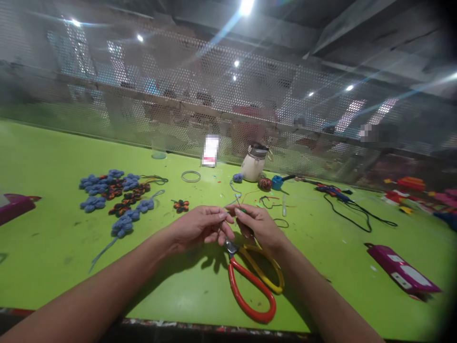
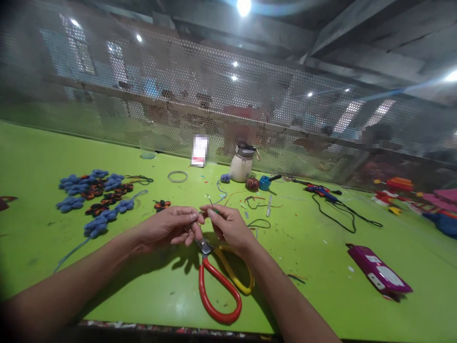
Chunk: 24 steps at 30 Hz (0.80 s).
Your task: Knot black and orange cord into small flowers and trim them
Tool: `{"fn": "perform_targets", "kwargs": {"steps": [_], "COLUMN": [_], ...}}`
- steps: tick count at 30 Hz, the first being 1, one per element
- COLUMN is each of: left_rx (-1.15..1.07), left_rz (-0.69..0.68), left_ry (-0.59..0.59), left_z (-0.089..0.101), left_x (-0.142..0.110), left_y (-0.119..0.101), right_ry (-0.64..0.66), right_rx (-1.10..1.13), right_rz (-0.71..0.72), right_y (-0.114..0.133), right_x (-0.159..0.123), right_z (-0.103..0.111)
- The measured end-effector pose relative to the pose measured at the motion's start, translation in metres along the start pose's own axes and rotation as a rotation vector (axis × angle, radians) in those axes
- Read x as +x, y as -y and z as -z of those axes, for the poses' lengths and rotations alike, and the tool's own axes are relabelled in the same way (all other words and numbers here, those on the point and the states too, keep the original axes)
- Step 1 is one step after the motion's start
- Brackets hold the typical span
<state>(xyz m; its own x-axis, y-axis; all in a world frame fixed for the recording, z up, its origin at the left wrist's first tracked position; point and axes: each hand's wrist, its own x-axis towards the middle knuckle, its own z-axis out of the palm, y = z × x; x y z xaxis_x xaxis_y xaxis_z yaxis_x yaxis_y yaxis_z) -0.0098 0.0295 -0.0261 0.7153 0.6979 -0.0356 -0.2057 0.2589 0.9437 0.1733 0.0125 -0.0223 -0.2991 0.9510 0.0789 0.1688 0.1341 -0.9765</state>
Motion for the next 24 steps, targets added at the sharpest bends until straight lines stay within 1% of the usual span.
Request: {"fn": "perform_targets", "kwargs": {"steps": [2,3,6,8,11,16,21,24], "left_rx": [0.022,0.031,0.062,0.088,0.113,0.107,0.04,0.015], "left_rz": [-0.01,-0.01,0.026,0.058,0.071,0.082,0.126,0.109], "left_ry": [-0.005,-0.013,-0.035,-0.02,0.02,0.028,-0.019,-0.064], "left_z": [0.001,0.002,0.004,0.004,0.002,-0.001,0.001,0.004], "left_x": [-0.001,-0.001,-0.001,-0.001,-0.001,-0.002,0.001,0.004], "left_y": [-0.003,-0.004,-0.005,-0.003,0.0,0.001,0.001,0.002], "right_ry": [0.075,0.074,-0.024,-0.063,-0.076,-0.102,-0.113,-0.114], "right_rx": [-0.022,-0.044,-0.038,-0.009,-0.025,-0.102,-0.121,-0.137], "right_rz": [-0.038,-0.046,-0.036,-0.021,0.002,0.029,0.037,0.035], "right_y": [0.002,0.003,0.005,0.005,0.003,0.001,-0.001,-0.001], "right_x": [-0.002,-0.003,-0.003,-0.001,0.0,0.002,0.002,0.002], "right_z": [0.001,0.003,0.012,0.016,0.015,0.009,0.01,0.01]}}
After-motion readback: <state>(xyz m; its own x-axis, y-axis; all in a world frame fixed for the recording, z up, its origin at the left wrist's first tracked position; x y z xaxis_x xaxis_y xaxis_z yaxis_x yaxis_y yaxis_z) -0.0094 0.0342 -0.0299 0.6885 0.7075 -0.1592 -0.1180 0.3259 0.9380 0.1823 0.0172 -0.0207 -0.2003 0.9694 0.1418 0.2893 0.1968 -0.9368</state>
